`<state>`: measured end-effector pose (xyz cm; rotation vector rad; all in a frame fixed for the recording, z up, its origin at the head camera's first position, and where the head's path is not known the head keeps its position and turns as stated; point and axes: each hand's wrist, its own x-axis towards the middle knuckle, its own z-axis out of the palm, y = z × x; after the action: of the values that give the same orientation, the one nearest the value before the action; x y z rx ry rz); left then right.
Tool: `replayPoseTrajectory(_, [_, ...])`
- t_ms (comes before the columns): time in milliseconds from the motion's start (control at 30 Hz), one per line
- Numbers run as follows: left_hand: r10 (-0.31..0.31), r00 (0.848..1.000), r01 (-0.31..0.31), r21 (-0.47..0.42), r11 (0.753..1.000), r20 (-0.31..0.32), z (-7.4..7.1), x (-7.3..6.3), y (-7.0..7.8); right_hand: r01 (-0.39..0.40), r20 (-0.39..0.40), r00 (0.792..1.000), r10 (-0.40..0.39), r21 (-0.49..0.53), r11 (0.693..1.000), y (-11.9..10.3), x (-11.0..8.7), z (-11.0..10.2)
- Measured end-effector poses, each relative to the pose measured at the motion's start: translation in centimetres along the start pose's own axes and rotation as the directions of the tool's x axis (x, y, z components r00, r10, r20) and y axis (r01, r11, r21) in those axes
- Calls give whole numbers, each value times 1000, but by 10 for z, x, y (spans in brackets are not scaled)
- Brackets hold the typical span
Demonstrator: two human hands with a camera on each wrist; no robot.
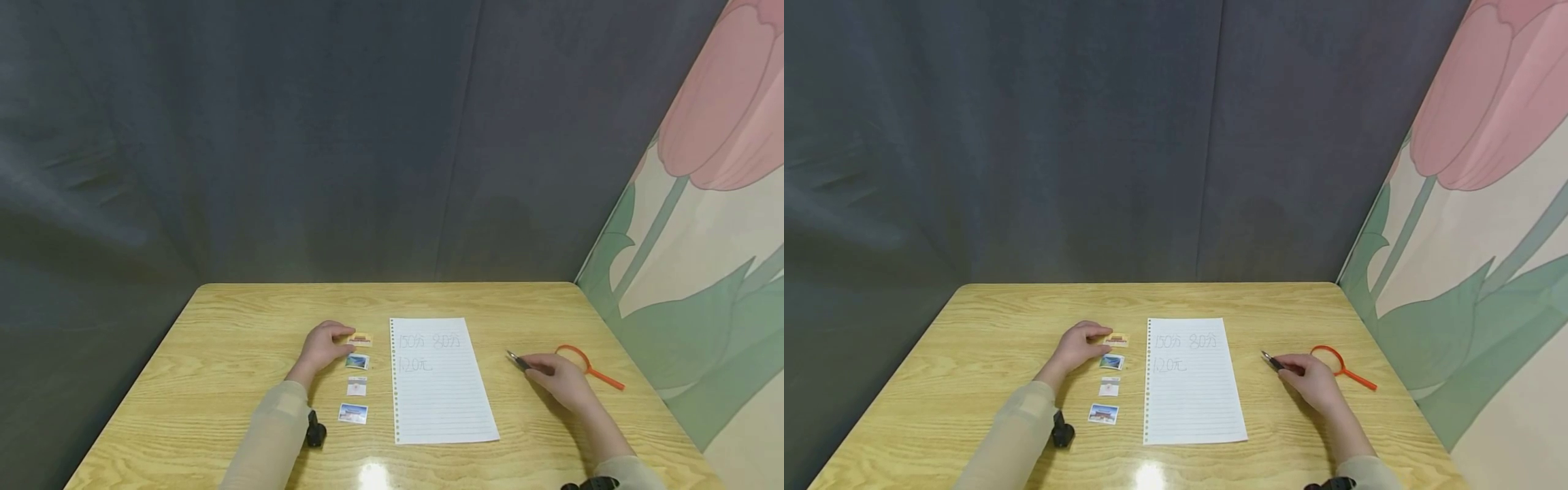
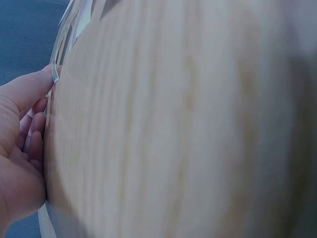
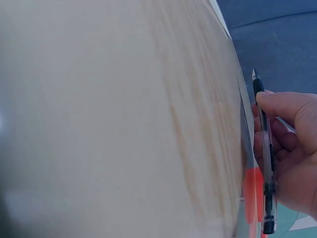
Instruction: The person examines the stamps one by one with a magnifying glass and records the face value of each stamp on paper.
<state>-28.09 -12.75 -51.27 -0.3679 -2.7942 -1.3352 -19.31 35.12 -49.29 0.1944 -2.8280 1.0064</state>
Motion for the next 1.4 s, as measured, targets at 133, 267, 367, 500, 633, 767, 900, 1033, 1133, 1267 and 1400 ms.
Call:
replayPoseTrajectory(133, [4, 1000, -4, 6, 1000, 0, 0, 0, 0, 14, -23, 1000, -13, 43, 999, -4, 2, 1])
replayPoseTrajectory(267, [1, 1000, -1, -15, 1000, -5, -1, -1, 1, 4, -23, 1000, -2, 108, 994, -8, 4, 1])
replayPoseTrajectory(367, [-34, 999, 33, -69, 997, -7, -1, -3, 4, 5, -6, 1000, -4, 147, 989, -11, 4, 1])
replayPoseTrajectory(500, [-66, 998, 64, -141, 988, -11, 1, -6, 13, -8, 36, 999, 0, 229, 973, -12, 5, 2])
replayPoseTrajectory(633, [-26, 1000, 24, -175, 984, -8, 7, -12, 28, -58, 102, 995, 21, 373, 926, -13, 7, 4])
replayPoseTrajectory(767, [55, 998, -53, -173, 983, 9, 16, -21, 49, -78, 157, 988, -6, 519, 851, -16, 10, 6])
replayPoseTrajectory(900, [131, 990, -124, -120, 985, 49, 26, -30, 68, -84, 209, 975, -76, 663, 744, -19, 15, 9])
replayPoseTrajectory(1033, [176, 978, -166, -94, 982, 109, 37, -38, 83, -68, 220, 962, -160, 766, 640, -24, 21, 13])
replayPoseTrajectory(1133, [204, 968, -195, -74, 978, 147, 45, -44, 90, -36, 196, 958, -211, 809, 586, -31, 24, 17])
replayPoseTrajectory(1267, [238, 955, -237, -29, 971, 177, 58, -50, 96, 13, 138, 963, -233, 835, 550, -39, 26, 24])
replayPoseTrajectory(1400, [254, 944, -264, 24, 964, 209, 68, -56, 100, 30, 99, 975, -200, 831, 555, -42, 30, 32])
